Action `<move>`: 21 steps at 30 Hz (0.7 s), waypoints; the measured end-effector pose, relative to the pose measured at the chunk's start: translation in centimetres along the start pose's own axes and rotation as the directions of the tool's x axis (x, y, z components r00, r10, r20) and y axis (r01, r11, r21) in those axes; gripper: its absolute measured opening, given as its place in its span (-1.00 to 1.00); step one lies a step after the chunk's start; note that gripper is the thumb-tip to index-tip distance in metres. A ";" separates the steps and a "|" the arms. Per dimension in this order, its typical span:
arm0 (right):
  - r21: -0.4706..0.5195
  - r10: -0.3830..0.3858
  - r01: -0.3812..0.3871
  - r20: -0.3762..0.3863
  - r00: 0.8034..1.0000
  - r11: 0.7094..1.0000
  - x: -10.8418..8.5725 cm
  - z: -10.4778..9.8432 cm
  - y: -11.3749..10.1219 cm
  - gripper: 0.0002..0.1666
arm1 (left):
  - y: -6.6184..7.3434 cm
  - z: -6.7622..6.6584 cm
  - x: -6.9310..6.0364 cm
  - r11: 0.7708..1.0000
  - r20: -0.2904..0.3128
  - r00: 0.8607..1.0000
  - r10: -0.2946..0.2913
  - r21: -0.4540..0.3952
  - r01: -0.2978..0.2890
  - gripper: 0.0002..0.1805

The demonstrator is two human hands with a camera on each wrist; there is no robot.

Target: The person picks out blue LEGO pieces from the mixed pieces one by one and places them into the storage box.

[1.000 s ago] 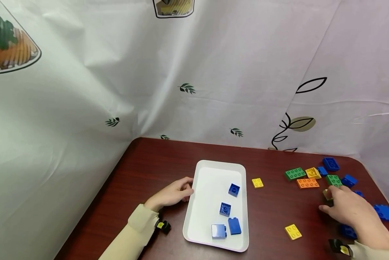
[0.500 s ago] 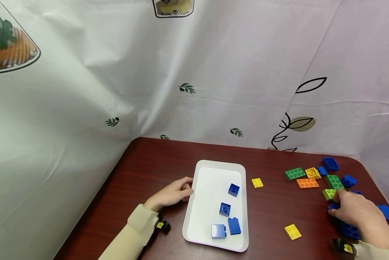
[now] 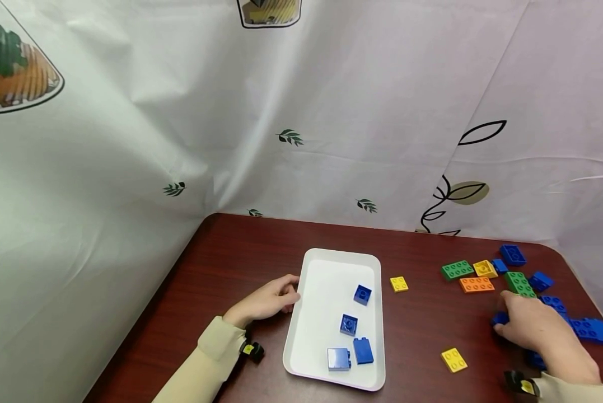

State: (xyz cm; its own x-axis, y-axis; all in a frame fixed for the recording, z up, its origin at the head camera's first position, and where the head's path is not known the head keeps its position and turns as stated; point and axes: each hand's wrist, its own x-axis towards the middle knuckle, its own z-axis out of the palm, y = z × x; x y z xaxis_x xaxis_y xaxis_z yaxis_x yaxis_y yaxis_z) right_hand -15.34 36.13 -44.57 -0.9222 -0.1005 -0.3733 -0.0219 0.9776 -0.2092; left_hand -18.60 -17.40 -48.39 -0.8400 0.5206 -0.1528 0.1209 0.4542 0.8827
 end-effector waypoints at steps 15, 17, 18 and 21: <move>-0.068 -0.249 0.241 -0.359 0.899 0.968 -1.1 0.7 -7.8 -0.48 | 0.5 0.1 -0.1 1.000 -0.003 1.000 -0.003 -0.022 0.003 -0.51; -0.080 -0.265 0.254 -0.375 0.888 0.964 -1.4 0.8 -8.6 -0.47 | 0.5 0.0 -0.1 1.000 -0.002 1.000 -0.004 -0.018 0.004 -0.51; -0.084 -0.271 0.259 -0.381 0.884 0.962 -1.5 0.8 -9.1 -0.47 | 0.4 0.0 -0.1 1.000 -0.002 1.000 -0.002 -0.018 0.002 -0.50; -0.086 -0.285 0.273 -0.394 0.874 0.958 -1.8 0.9 -10.3 -0.48 | 0.8 0.1 -0.2 1.000 -0.005 1.000 0.001 -0.025 -0.001 -0.51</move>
State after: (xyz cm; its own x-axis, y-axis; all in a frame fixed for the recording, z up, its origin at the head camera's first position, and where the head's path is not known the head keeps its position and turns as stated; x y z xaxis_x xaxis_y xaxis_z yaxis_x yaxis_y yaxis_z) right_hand -13.06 26.10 -42.57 -0.9518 -0.2932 0.0899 -0.3062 0.9250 -0.2251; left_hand -18.33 -17.09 -47.68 -0.8425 0.5176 -0.1494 0.1089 0.4353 0.8937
